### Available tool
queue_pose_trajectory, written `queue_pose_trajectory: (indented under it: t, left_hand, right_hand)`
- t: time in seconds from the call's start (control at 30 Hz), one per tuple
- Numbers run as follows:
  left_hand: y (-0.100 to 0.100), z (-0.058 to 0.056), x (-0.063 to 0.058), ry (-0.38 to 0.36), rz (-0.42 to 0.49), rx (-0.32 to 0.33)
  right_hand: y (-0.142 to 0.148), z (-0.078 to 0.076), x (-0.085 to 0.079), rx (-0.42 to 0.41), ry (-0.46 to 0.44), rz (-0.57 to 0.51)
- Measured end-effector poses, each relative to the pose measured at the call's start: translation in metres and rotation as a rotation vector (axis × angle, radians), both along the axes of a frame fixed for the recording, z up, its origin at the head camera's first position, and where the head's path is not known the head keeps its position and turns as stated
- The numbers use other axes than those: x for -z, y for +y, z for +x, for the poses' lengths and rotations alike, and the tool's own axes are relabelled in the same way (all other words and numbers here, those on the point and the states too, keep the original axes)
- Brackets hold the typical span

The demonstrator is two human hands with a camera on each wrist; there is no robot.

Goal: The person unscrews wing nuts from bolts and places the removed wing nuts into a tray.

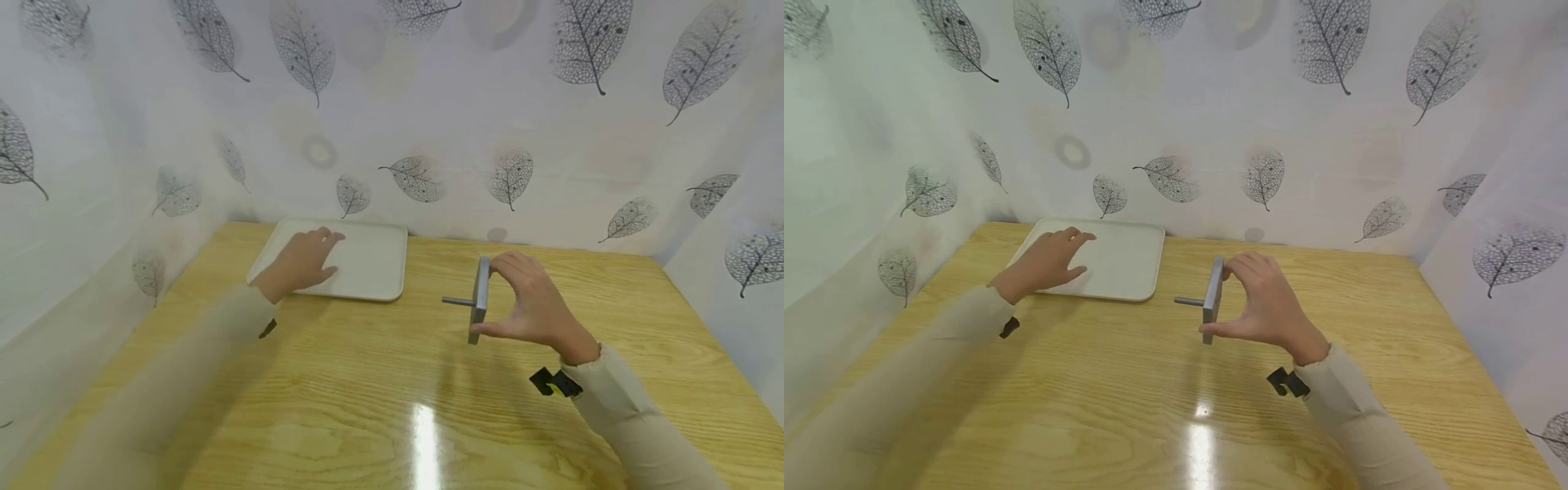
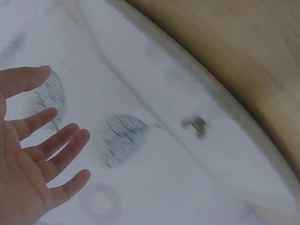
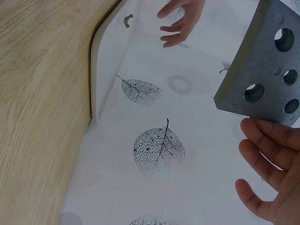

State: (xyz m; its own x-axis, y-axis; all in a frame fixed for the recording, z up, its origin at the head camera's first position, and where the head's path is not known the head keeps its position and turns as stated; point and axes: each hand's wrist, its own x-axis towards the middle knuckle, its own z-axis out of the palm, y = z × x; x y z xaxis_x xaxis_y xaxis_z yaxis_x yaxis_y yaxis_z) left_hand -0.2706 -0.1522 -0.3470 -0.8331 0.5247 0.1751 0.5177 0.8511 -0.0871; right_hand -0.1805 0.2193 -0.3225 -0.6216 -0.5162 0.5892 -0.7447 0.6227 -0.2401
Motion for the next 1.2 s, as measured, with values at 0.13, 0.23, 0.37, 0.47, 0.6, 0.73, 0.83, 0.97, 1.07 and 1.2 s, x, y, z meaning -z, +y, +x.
queue_pose_trajectory:
  t: [0.13,0.23,0.37,0.47,0.6,0.73,0.83,0.97,1.07,1.2]
  left_hand:
    - [0.029,0.025,0.003,0.005,0.131,0.108]
    - [0.052,0.044,0.009,-0.025,0.208,0.199]
    - [0.079,0.064,0.016,-0.123,0.270,0.277]
    - [0.096,0.075,0.018,-0.220,0.322,0.300]
    - [0.116,0.082,0.020,-0.351,0.438,0.301]
    - [0.134,0.083,0.023,-0.454,0.585,0.302]
    - [0.144,0.083,0.022,-0.477,0.653,0.324]
    - [0.154,0.083,0.021,-0.488,0.715,0.384]
    - [0.159,0.082,0.021,-0.509,0.745,0.433]
    - [0.164,0.082,0.020,-0.527,0.746,0.469]
  right_hand:
    - [0.001,0.000,0.000,0.003,0.003,0.001]
    - [0.001,0.000,0.000,-0.001,-0.001,-0.001]
    - [0.001,0.000,0.000,-0.009,-0.002,-0.003]
    - [0.001,0.001,-0.001,-0.015,0.001,-0.012]
    - [0.001,0.001,-0.003,-0.020,0.002,-0.016]
    - [-0.002,0.001,-0.005,-0.017,0.006,-0.007]
    - [-0.004,0.001,-0.006,-0.016,0.007,-0.004]
    - [-0.006,0.001,-0.007,-0.021,0.005,-0.006]
    - [-0.007,0.001,-0.007,-0.035,0.008,-0.014]
    - [-0.008,-0.001,-0.006,-0.052,0.018,-0.030]
